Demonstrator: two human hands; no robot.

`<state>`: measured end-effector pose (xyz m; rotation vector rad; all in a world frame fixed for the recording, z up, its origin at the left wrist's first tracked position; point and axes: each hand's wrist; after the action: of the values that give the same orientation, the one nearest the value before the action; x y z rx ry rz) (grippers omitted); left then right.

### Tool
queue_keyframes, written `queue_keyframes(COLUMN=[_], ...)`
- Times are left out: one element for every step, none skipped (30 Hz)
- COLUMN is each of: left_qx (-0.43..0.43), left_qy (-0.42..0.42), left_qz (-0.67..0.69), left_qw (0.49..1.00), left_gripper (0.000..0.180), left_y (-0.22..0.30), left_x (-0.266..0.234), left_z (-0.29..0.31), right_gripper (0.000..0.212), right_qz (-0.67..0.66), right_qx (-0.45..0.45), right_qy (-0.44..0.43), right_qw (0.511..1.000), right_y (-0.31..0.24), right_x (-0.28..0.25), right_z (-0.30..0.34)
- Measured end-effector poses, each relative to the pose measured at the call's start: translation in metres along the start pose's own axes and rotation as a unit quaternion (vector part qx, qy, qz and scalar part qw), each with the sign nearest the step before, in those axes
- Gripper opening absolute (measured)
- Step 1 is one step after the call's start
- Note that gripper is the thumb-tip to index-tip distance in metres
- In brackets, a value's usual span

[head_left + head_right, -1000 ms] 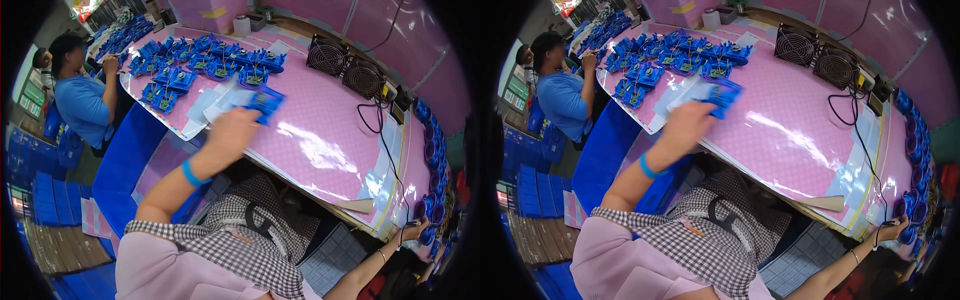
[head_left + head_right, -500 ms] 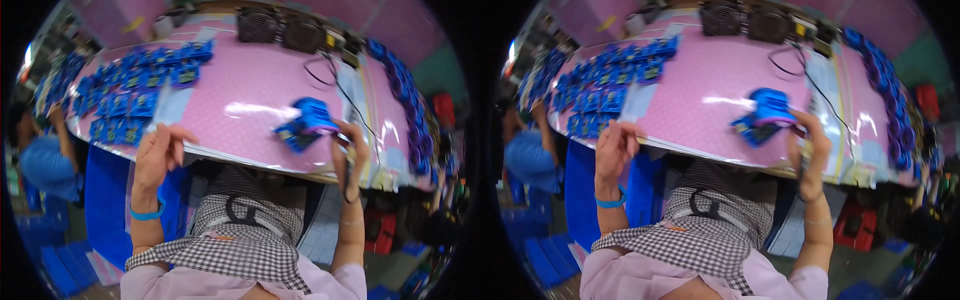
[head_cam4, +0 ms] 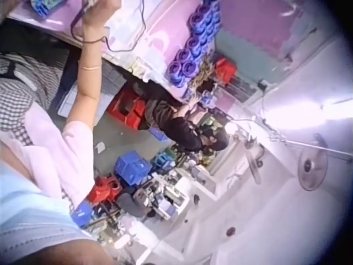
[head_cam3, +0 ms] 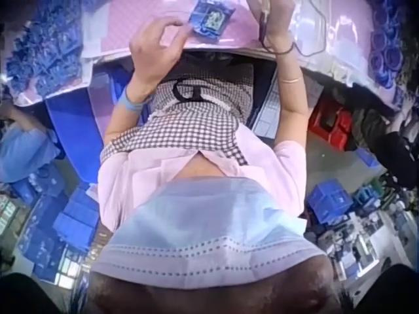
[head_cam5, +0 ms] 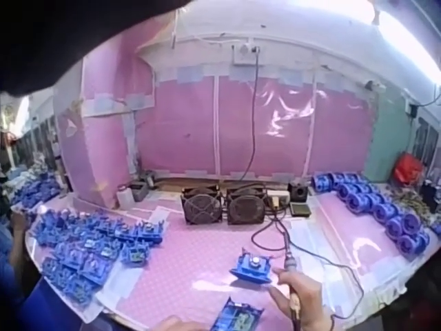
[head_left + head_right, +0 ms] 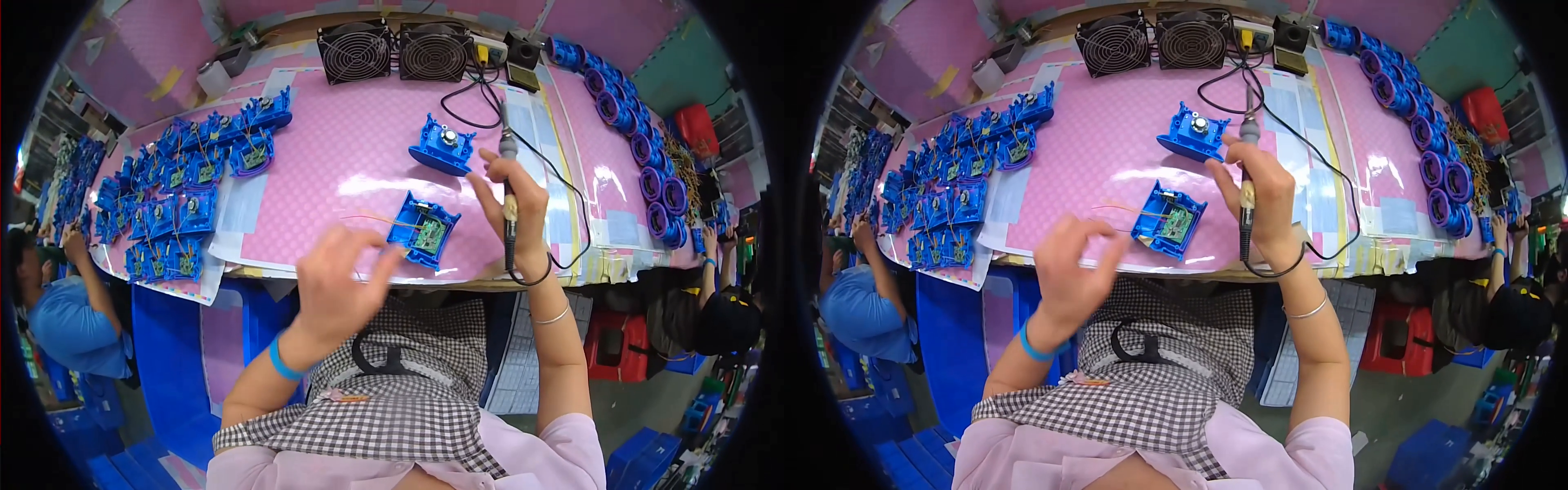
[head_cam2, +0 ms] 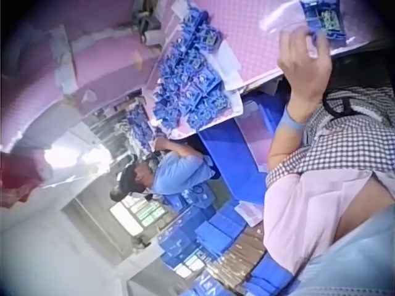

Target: Soldering electronic components onto a blue plastic base at an assembly line.

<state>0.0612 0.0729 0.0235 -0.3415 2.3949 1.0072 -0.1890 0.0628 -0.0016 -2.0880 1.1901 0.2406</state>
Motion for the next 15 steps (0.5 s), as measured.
queue_keyframes(left_qx=[0.007,-0.016,-0.041,-0.040,-0.025,-0.007,-0.009,-0.040,-0.071,-0.072,-0.143,-0.212,-0.210,-0.198,-0.187], left_qy=[-0.033,-0.089,-0.145,-0.145,-0.147,-0.149,-0.152,-0.120,-0.087,-0.089,-0.076,-0.062,-0.065,-0.053,-0.040], left_qz=[0.035,0.010,-0.016,-0.017,-0.045,-0.071,-0.073,-0.080,-0.086,-0.088,-0.073,-0.058,-0.061,-0.048,-0.035], left_qw=[0.999,0.996,0.989,0.988,0.988,0.986,0.986,0.989,0.990,0.990,0.984,0.974,0.974,0.978,0.981], left_gripper=[0.022,0.024,0.027,0.027,0.029,0.032,0.032,0.029,0.027,0.027,0.023,0.021,0.021,0.021,0.021], left_y=[0.011,0.014,0.012,0.005,-0.007,-0.015,-0.020,-0.027,-0.033,-0.037,-0.041,-0.043,-0.046,-0.051,-0.055], left_x=[0.001,0.010,0.017,0.023,0.029,0.032,0.023,0.009,-0.002,-0.007,-0.012,-0.016,-0.014,-0.005,0.005], left_z=[0.007,0.009,0.014,0.018,0.023,0.022,0.018,0.013,0.010,0.012,0.013,0.014,0.013,0.008,0.003], right_gripper=[0.022,0.023,0.023,0.022,0.020,0.015,0.015,0.013,0.013,0.015,0.015,0.016,0.017,0.017,0.017], right_qz=[-0.016,-0.018,-0.022,0.053,0.128,0.131,0.129,0.088,0.048,0.020,0.019,0.018,0.019,0.018,0.017], right_qx=[-0.039,-0.034,-0.033,0.005,0.043,0.040,0.043,0.047,0.051,0.054,0.056,0.047,0.038,0.018,0.021], right_qy=[-0.017,-0.019,-0.021,-0.086,-0.150,-0.154,-0.155,-0.150,-0.145,-0.130,-0.129,-0.116,-0.102,-0.093,-0.092], right_qw=[0.999,0.999,0.999,0.995,0.979,0.978,0.979,0.984,0.987,0.990,0.990,0.992,0.994,0.995,0.995], right_y=[0.001,-0.001,-0.004,-0.005,-0.005,0.009,0.013,0.017,0.021,0.023,0.025,0.024,0.022,0.020,0.017], right_x=[0.001,0.007,0.012,0.014,0.016,0.023,0.022,0.020,0.019,0.017,0.017,0.018,0.019,0.023,0.026], right_z=[0.002,0.000,-0.001,-0.004,-0.005,0.001,0.005,0.008,0.011,0.014,0.016,0.017,0.018,0.016,0.013])
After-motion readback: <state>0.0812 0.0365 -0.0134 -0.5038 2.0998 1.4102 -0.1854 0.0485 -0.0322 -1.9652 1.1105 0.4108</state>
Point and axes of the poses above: each hand's wrist, its own z-axis away from the middle knuckle, its own x-axis out of the palm, y = z × x, and after that the axes turned 3 degrees about x, right-handed
